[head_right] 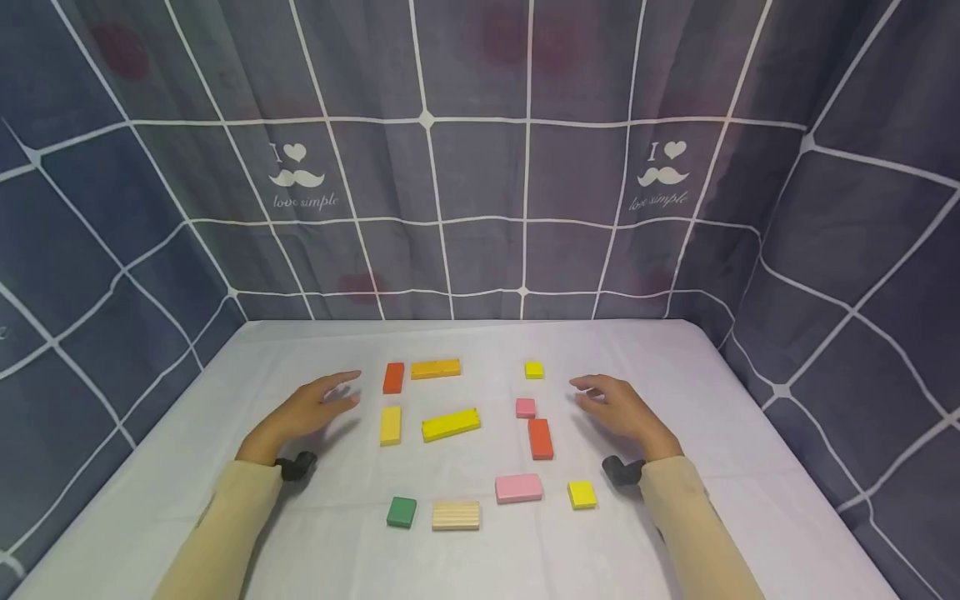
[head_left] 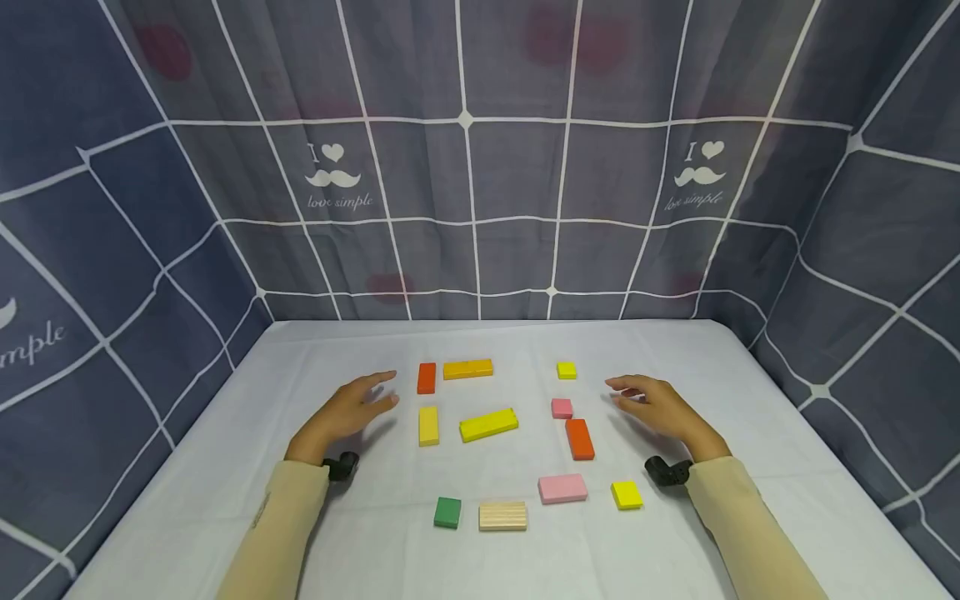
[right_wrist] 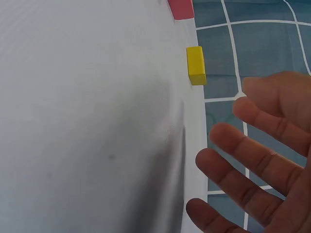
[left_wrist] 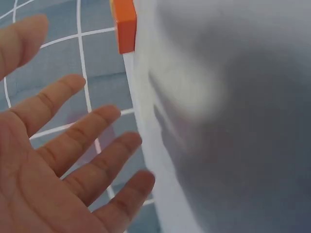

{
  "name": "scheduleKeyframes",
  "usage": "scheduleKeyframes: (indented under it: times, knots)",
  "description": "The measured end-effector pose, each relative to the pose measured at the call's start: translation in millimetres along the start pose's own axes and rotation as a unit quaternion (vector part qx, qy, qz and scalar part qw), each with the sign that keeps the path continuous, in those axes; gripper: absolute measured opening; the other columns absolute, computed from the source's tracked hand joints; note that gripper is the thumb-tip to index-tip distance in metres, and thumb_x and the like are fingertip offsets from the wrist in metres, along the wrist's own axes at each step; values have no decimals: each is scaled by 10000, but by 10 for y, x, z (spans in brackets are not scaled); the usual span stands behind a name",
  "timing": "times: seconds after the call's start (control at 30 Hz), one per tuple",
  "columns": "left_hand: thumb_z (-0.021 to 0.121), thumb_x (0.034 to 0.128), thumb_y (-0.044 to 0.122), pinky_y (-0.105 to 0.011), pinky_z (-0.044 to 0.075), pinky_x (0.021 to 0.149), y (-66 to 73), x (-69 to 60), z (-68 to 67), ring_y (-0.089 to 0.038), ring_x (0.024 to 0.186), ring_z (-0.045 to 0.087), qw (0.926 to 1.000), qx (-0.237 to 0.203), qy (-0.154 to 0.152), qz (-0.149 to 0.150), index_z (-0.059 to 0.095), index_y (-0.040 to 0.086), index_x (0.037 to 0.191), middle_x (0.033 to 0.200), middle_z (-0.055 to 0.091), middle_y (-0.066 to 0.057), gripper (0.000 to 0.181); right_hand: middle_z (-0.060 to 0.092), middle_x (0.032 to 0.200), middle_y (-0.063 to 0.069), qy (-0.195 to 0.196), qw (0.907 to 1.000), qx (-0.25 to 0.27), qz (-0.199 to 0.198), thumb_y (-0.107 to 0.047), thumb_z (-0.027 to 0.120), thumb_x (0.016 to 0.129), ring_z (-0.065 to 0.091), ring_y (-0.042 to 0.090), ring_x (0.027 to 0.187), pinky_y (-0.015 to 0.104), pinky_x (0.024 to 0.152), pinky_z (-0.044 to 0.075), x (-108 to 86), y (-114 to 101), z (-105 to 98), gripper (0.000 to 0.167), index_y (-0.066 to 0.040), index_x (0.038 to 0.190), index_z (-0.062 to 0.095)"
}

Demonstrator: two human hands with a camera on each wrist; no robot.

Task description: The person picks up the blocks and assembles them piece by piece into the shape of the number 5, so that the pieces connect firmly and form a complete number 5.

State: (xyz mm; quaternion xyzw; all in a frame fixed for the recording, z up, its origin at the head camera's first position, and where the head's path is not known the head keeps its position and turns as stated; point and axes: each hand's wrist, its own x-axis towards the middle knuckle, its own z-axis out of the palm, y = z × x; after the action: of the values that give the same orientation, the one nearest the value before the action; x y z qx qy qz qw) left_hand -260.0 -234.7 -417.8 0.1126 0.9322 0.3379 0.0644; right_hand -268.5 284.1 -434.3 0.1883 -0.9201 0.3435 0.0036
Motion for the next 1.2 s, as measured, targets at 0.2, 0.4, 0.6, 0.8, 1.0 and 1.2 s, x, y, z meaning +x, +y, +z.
scheduleKeyframes:
  times: [0.2, 0.4, 0.6, 0.8, 1.0, 1.2]
  knots:
    - [601, 1114, 345, -666, 351, 1204, -2, 107, 38, -491, 1508, 424, 9979, -581, -209, -168, 466, 31, 1622, 1660, 430, -252, 612, 719, 1299, 253, -128, 9997, 155, -133, -83, 679, 1056, 688, 426, 1148, 605, 1022, 546, 109, -3, 15, 336, 68, 1357, 690]
    - [606, 1120, 290, -642, 383, 1194, -40, 261, 73, -488, 1471, 464, 9957, -879, -255, -123, 445, 7, 1624, 1618, 479, -264, 600, 752, 1259, 203, -270, 9989, 348, -174, -109, 679, 1066, 681, 404, 1166, 589, 1049, 532, 225, 1, 47, 348, 56, 1372, 689]
    - [680, 1077, 255, -623, 416, 1177, -54, 377, 103, -490, 1441, 485, 9931, -1128, -251, -210, 430, 13, 1633, 1580, 512, -280, 656, 746, 1272, 218, -413, 9949, 897, -187, -98, 665, 1069, 661, 390, 1203, 369, 1032, 530, 333, -43, 81, 367, 75, 1393, 664]
    - [708, 1055, 225, -612, 415, 1181, -27, 444, 117, -472, 1438, 492, 9920, -1188, -260, -338, 424, 10, 1635, 1548, 543, -279, 681, 716, 1320, 253, -600, 9862, 1536, -111, -92, 657, 1078, 653, 395, 1248, 168, 958, 506, 473, -98, 150, 387, 99, 1413, 634]
    - [714, 1045, 209, -589, 412, 1186, -23, 555, 142, -437, 1433, 492, 9894, -1354, -265, -458, 407, 38, 1654, 1553, 534, -260, 702, 724, 1302, 250, -659, 9834, 1679, -183, -81, 673, 1064, 687, 316, 1191, 197, 952, 534, 594, -170, 234, 381, 107, 1394, 644]
    - [755, 1016, 212, -555, 480, 1112, -45, 635, 160, -405, 1383, 519, 9882, -1371, -248, -641, 404, 74, 1665, 1549, 531, -245, 751, 725, 1277, 266, -694, 9806, 1821, -202, -84, 691, 1051, 696, 194, 1118, 206, 929, 545, 671, -233, 300, 414, 113, 1410, 630]
